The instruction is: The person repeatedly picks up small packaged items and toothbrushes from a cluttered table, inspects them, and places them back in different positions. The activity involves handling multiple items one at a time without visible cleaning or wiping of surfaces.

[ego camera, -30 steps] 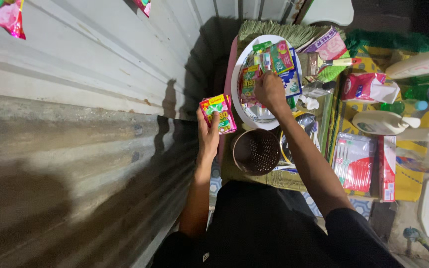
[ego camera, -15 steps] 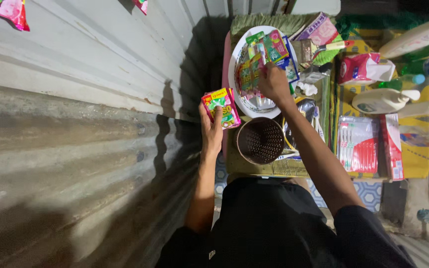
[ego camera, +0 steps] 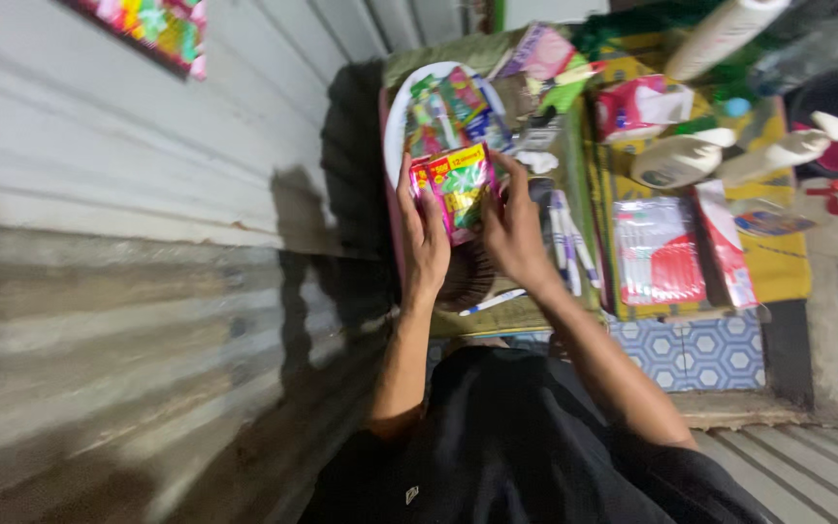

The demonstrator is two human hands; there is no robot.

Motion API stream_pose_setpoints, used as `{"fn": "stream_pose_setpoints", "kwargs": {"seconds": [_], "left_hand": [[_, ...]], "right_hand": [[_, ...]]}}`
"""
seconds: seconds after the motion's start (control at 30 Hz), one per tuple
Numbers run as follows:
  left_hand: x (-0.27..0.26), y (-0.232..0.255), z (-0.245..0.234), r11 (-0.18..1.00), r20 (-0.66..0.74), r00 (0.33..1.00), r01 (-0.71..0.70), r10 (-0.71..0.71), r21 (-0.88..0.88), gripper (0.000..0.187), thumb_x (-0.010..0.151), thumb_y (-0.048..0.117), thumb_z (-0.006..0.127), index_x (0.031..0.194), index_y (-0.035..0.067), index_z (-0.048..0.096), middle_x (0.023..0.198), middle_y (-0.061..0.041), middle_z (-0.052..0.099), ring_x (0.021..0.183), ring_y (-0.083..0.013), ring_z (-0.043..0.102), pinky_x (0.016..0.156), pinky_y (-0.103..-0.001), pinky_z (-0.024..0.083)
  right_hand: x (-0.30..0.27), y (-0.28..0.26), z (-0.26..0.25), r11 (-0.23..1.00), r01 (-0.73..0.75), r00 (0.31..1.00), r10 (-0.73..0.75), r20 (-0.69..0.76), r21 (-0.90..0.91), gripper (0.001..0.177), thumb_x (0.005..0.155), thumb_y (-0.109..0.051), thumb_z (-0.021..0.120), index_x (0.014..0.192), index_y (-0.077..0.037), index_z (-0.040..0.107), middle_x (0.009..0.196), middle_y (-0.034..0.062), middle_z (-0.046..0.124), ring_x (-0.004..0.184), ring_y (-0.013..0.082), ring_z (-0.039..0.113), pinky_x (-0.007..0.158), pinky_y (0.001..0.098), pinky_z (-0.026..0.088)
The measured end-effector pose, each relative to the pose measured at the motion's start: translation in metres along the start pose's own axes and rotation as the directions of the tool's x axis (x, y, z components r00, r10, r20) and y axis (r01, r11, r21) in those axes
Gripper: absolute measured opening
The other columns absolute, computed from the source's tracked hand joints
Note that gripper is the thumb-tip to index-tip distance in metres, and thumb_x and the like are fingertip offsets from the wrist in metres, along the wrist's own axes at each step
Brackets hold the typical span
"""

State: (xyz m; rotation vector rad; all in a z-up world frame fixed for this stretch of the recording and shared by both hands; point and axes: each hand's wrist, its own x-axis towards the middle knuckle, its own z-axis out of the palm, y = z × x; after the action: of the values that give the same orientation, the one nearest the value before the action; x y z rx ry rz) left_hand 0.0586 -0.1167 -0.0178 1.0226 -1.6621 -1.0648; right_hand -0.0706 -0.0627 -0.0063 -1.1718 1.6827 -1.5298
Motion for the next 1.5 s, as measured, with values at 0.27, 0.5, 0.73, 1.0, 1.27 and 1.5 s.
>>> {"fn": "stream_pose_setpoints", "kwargs": {"seconds": [0.27, 0.5, 0.73, 1.0, 1.27, 1.5], "left_hand": [[-0.047, 0.028, 0.139, 0.977, 0.192, 0.980, -0.001, 0.043, -0.214, 0.068, 0.109, 0.016, 0.061, 0.163, 0.002, 0.023, 0.164, -0.019, 0.037, 0.145, -0.0248, 0.045, 0.121, -0.037, 0.039], [-0.139, 0.011, 0.282, 0.959, 0.353, 0.935, 0.129, -0.032, -0.254, 0.061, 0.108, 0.022, 0.059, 0.156, -0.003, 0.030, 0.150, -0.022, 0.047, 0.134, -0.0287, 0.051, 0.114, -0.038, 0.041], [-0.215, -0.045, 0.383, 0.973, 0.519, 0.830, 0.231, -0.204, 0.012, 0.059, 0.107, 0.034, 0.055, 0.148, -0.004, 0.038, 0.137, -0.024, 0.056, 0.124, -0.0322, 0.057, 0.106, -0.042, 0.045], [-0.223, -0.112, 0.438, 0.909, 0.770, 0.629, -0.376, 0.106, 0.182, 0.041, 0.101, 0.032, 0.058, 0.137, 0.013, 0.062, 0.133, -0.021, 0.061, 0.117, -0.0364, 0.058, 0.104, -0.046, 0.046], [-0.189, -0.098, 0.444, 0.863, 0.857, 0.382, -0.230, -0.345, 0.449, 0.057, 0.087, 0.044, 0.067, 0.133, 0.011, 0.066, 0.135, -0.026, 0.057, 0.130, -0.0437, 0.048, 0.113, -0.050, 0.038], [-0.178, -0.080, 0.448, 0.870, 0.882, 0.246, -0.200, -0.402, 0.452, 0.055, 0.084, 0.043, 0.067, 0.128, 0.011, 0.068, 0.138, -0.024, 0.054, 0.132, -0.0418, 0.047, 0.111, -0.049, 0.039]], "right_hand": [[-0.048, 0.036, -0.129, 0.962, 0.032, 0.974, -0.090, -0.207, -0.271, 0.054, 0.098, -0.013, 0.067, 0.145, 0.001, 0.045, 0.117, 0.0254, 0.053, 0.104, 0.0360, 0.055, 0.092, 0.0424, 0.047], [-0.099, 0.113, -0.258, 0.964, -0.205, 0.955, 0.235, -0.183, 0.169, 0.035, 0.112, -0.030, 0.052, 0.130, 0.001, 0.051, 0.113, 0.0174, 0.064, 0.106, 0.0236, 0.061, 0.092, 0.0384, 0.051], [-0.168, 0.200, -0.332, 0.928, -0.337, 0.840, 0.372, -0.395, 0.156, 0.037, 0.108, -0.029, 0.050, 0.130, 0.000, 0.052, 0.107, 0.0157, 0.069, 0.098, 0.0225, 0.066, 0.084, 0.0365, 0.052], [-0.195, 0.334, -0.406, 0.950, -0.297, 0.844, 0.309, -0.440, 0.096, 0.039, 0.109, -0.028, 0.057, 0.130, 0.005, 0.061, 0.106, 0.0191, 0.072, 0.094, 0.0253, 0.068, 0.081, 0.0412, 0.054], [-0.139, 0.400, -0.428, 0.630, -0.650, 0.748, 0.432, -0.504, -0.425, 0.042, 0.103, -0.035, 0.059, 0.115, 0.006, 0.061, 0.098, 0.0341, 0.069, 0.093, 0.0524, 0.067, 0.083, 0.0587, 0.051], [-0.134, 0.407, -0.429, 0.649, -0.646, 0.741, 0.408, -0.533, -0.401, 0.039, 0.102, -0.032, 0.058, 0.114, 0.006, 0.061, 0.097, 0.0342, 0.069, 0.094, 0.0529, 0.066, 0.085, 0.0594, 0.051]]}}
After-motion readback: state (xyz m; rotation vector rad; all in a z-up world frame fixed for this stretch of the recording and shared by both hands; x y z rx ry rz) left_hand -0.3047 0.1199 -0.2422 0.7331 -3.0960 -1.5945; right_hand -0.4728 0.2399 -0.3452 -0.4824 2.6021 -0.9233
